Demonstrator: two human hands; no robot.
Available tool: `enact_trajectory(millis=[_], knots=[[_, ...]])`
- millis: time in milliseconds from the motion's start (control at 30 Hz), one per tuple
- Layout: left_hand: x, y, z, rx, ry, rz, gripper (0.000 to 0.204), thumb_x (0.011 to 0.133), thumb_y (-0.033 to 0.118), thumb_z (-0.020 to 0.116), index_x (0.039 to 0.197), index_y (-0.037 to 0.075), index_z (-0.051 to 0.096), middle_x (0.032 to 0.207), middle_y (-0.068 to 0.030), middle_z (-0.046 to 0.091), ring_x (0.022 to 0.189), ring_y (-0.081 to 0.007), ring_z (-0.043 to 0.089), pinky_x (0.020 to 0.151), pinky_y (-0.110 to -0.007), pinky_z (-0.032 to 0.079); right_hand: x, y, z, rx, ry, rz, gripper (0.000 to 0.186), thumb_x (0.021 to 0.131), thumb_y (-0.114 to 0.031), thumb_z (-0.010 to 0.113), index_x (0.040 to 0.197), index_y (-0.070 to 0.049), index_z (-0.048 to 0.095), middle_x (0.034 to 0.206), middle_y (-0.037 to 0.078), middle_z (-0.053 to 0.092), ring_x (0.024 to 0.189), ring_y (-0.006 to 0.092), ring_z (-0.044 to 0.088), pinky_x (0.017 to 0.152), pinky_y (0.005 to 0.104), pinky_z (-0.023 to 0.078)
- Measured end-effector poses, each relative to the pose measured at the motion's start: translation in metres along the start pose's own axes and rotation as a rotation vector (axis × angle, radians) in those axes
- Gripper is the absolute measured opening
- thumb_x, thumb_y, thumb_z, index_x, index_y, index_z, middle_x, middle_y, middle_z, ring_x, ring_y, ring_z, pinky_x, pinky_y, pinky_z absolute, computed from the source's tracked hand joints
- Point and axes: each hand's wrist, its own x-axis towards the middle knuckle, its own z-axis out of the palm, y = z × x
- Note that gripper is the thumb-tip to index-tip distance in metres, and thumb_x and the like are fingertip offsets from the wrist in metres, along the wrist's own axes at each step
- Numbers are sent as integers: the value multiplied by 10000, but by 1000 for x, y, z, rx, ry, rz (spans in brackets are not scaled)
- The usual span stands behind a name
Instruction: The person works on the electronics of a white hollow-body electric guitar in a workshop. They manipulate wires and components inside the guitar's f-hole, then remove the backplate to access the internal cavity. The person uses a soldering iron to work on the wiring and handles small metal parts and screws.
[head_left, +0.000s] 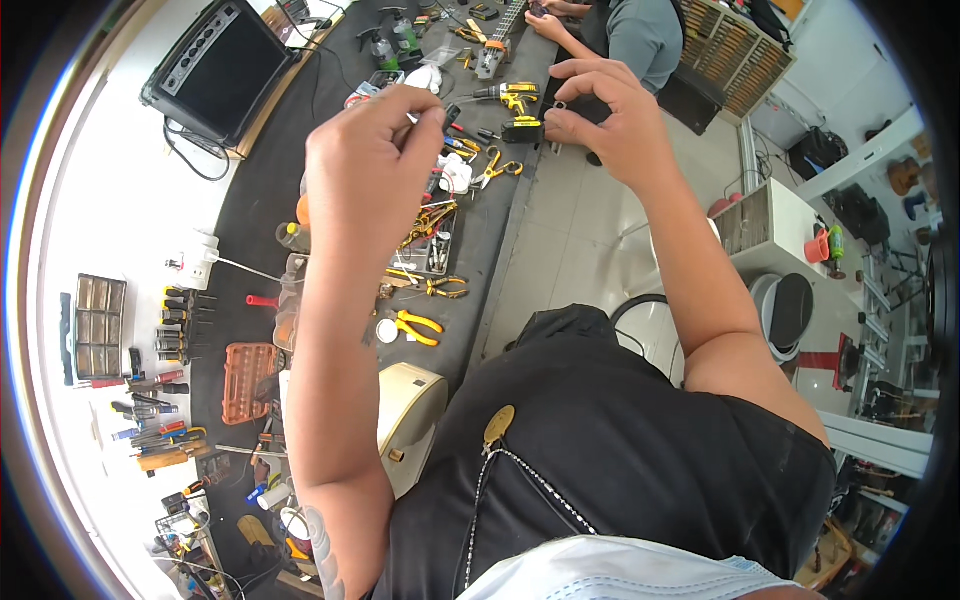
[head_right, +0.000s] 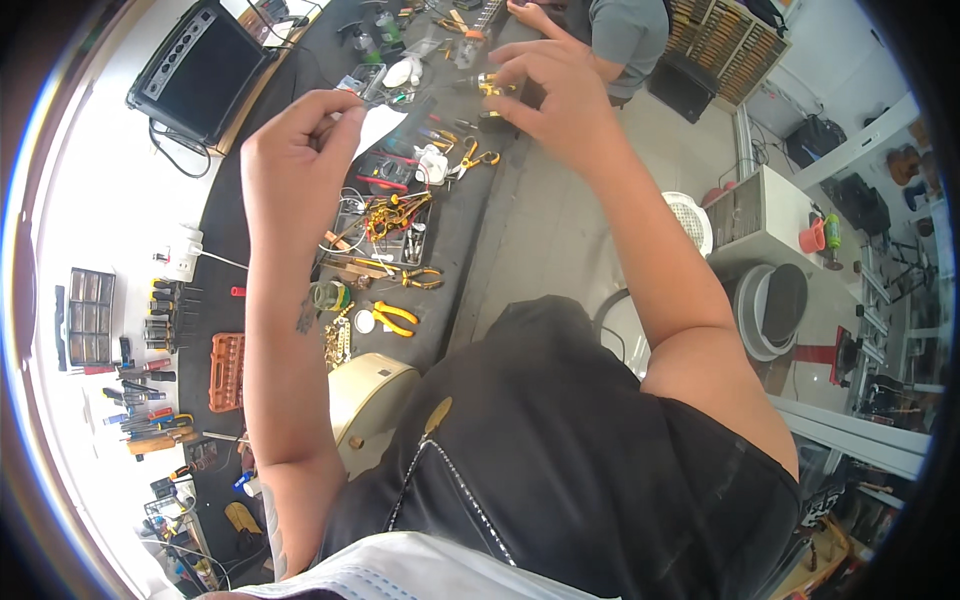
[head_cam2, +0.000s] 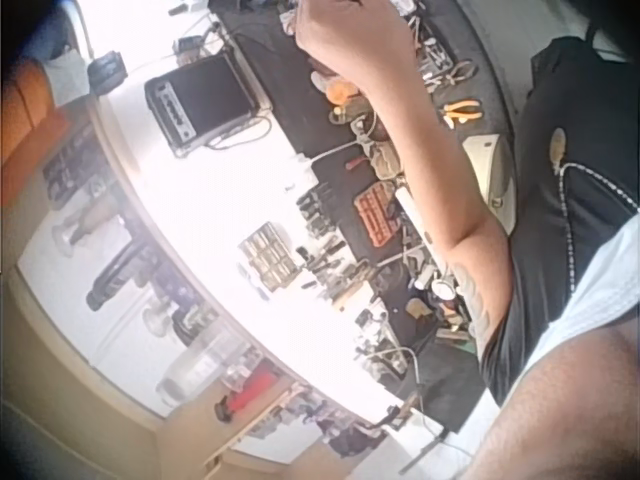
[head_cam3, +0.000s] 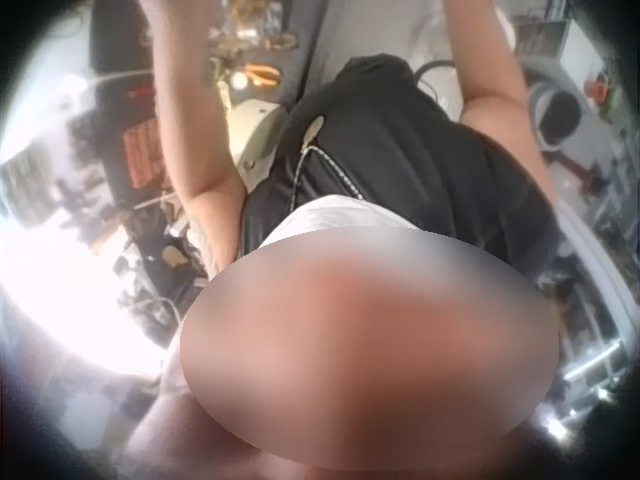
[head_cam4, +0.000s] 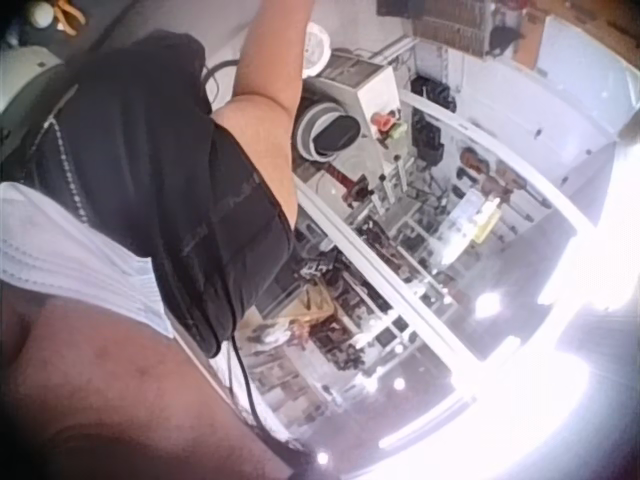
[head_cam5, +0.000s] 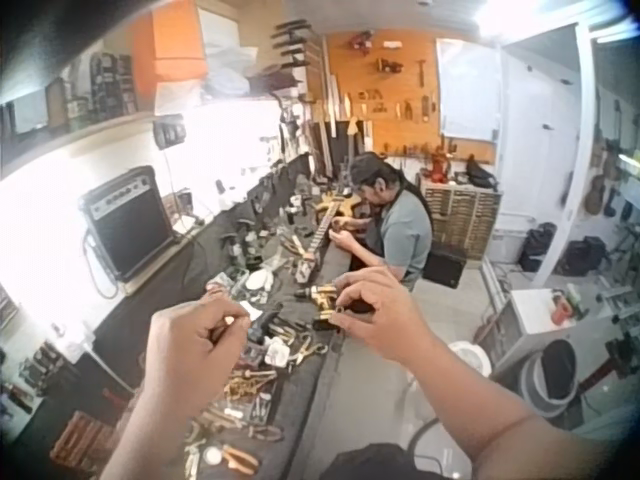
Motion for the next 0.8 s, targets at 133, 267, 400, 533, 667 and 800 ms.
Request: enact_trajectory(millis=[133, 267, 400, 533, 667, 800], knots=[[-1, -3, 6, 52, -31, 81, 95, 938, 102, 759, 987, 23, 778, 640, -57, 593, 568, -151, 517, 580, -317, 428, 12, -20, 8, 76, -156, 100, 220, 887, -206, 854, 1047, -104, 744, 1063, 34, 798, 995, 242, 725, 872, 369, 551], [-2, -5, 8, 64, -60, 96, 101, 947, 127, 741, 962, 33, 776, 656, -115, 642, 551, -230, 587, 586, -367, 460, 21, -42, 13, 135, -214, 168, 272, 908, -248, 832, 1143, -136, 755, 922, 38, 805, 826, 241, 736, 803, 363, 561], [0, 0, 2, 78, -95, -3, 133, 935, 140, 761, 1003, 27, 783, 687, -115, 681, 561, -209, 612, 588, -353, 474, 29, -49, 11, 201, -183, 140, 350, 914, -260, 825, 1239, -155, 744, 928, 24, 821, 794, 222, 738, 779, 342, 558], [1, 3, -6, -26, -189, -100, 292, 928, 199, 805, 1157, 23, 766, 827, -94, 763, 663, -184, 683, 650, -329, 541, 37, -61, -1, 270, -213, 143, 349, 912, -120, 811, 1249, -104, 722, 924, 44, 831, 1052, 211, 754, 1077, 399, 458], [5, -1, -26, -106, -243, -98, 440, 931, 259, 834, 1270, 1, 728, 1007, -97, 792, 823, -170, 728, 716, -334, 587, 54, -65, -14, 127, -297, 65, 296, 913, -37, 786, 1197, -67, 710, 931, 78, 823, 1102, 210, 778, 1184, 418, 472], [8, 12, -63, -121, -223, -98, 483, 928, 286, 856, 1277, -19, 721, 1048, -84, 768, 891, -127, 694, 758, -309, 576, 86, -65, -33, 1, -334, -242, 217, 897, 50, 740, 1089, -53, 739, 962, 93, 801, 954, 252, 783, 932, 349, 608]])
